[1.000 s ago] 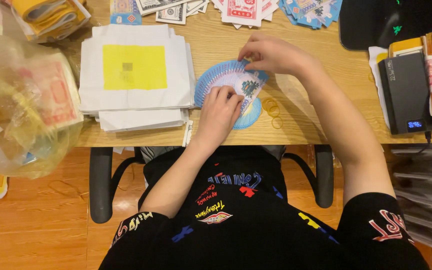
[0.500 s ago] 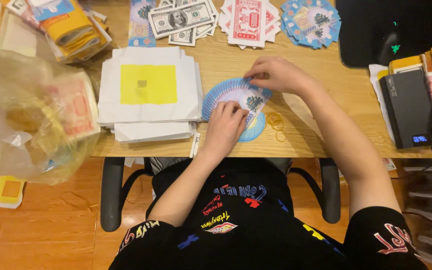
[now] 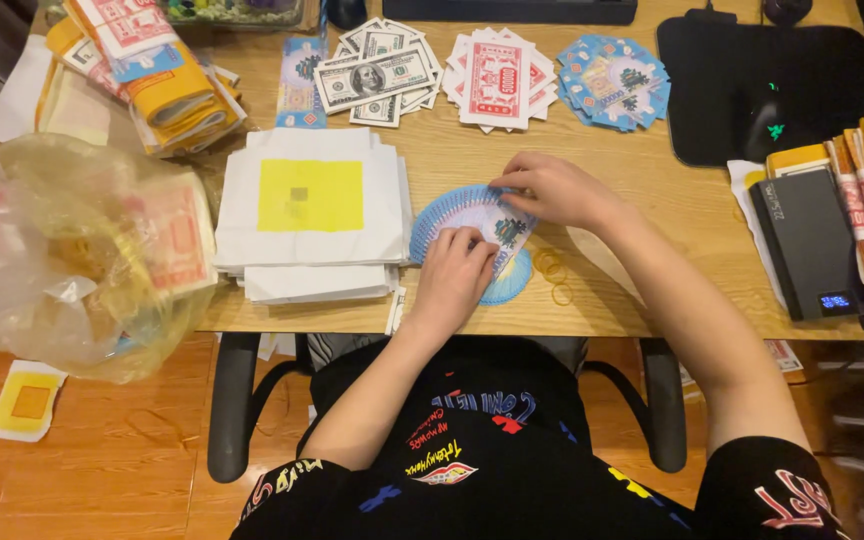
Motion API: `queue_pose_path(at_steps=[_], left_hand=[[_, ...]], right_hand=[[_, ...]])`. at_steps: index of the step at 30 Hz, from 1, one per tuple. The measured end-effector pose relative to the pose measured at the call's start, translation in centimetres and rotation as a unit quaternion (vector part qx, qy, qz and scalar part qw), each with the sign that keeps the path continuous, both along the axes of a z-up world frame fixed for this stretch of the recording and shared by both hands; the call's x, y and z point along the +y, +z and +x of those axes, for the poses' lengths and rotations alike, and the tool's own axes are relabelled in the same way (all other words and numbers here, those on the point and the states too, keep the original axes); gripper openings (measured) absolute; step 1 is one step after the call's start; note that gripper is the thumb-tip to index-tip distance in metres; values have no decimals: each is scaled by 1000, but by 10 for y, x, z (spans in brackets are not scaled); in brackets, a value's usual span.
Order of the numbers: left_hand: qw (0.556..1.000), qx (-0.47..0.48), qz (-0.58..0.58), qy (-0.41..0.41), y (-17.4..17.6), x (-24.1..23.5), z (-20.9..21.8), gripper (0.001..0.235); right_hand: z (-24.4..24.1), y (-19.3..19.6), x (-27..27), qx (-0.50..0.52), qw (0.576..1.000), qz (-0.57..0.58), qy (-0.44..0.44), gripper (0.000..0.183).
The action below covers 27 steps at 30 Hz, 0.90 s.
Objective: The person sits at a wooden desk and repeatedly fans, counts, and restacks blue paper bills. They occasionally place small stacks on the table and handle rubber bands, but no final bundled state is shown.
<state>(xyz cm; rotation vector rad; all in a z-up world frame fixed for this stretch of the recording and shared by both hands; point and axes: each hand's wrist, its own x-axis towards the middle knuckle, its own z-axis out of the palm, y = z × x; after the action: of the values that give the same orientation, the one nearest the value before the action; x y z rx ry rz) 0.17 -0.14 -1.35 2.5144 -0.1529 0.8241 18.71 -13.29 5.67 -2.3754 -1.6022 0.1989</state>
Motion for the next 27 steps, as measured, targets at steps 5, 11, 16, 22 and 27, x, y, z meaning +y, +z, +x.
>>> queue_pose_path(at_steps=[5,11,16,22,27], left_hand=[[1000,1,4,0,1,0,0,8],[1000,15,-1,2,3,0,-1,7],[1000,14,0,2,0,0,-1,8],[1000,19,0,2,-2,0,0,8],[1000,8,10,6,1,-1,-1,8]], right_hand=[[3,-6,-2,-13,1000,22,11,23],[0,-4,-4,-9,1000,29,1,21],[-3,-1,-3,1,999,32,-3,19],[-3,-7,-4,-17,999,36,2,18],[-1,-13,-9,-36,998,34,25,19]])
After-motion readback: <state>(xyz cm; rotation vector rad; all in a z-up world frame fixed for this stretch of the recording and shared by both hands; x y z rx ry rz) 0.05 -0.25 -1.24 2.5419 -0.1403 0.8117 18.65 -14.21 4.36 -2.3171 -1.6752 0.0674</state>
